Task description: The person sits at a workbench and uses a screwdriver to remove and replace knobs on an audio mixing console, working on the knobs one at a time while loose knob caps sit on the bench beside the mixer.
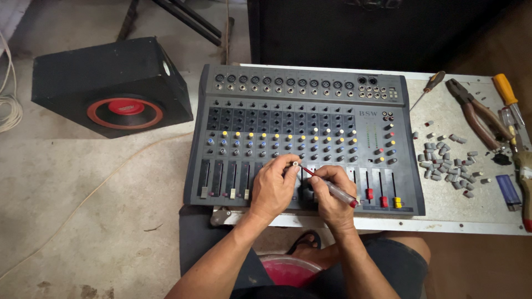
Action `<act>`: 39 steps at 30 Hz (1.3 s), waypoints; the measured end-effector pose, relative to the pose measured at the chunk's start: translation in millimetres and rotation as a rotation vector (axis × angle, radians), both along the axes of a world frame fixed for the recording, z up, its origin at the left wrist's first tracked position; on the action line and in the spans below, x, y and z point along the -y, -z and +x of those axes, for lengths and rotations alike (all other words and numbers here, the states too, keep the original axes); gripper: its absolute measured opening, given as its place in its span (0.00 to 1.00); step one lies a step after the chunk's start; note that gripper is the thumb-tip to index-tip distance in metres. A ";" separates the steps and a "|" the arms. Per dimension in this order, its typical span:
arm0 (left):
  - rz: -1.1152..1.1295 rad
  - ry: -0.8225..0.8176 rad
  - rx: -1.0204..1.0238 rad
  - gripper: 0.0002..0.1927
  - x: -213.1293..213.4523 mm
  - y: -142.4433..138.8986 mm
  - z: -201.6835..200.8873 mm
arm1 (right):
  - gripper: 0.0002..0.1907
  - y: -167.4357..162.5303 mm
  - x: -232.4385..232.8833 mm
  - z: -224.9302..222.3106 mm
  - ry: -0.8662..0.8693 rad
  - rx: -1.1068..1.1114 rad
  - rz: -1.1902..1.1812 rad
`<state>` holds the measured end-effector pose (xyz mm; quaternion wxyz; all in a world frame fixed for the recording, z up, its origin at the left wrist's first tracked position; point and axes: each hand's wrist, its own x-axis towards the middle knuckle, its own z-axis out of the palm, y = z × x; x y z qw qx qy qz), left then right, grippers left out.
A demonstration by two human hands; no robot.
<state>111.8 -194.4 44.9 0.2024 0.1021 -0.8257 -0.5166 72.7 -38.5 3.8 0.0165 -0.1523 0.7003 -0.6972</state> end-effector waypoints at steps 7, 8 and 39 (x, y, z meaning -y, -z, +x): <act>0.005 -0.003 0.014 0.09 -0.7 0.9 0.1 | 0.06 -0.3 0.3 0.2 0.000 0.031 -0.002; 0.009 -0.003 0.021 0.09 -0.5 0.9 0.1 | 0.06 -0.1 0.4 0.2 -0.001 0.025 -0.003; -0.076 0.000 -0.029 0.10 -0.5 4.2 -0.6 | 0.05 1.8 0.2 -0.3 0.004 0.027 -0.002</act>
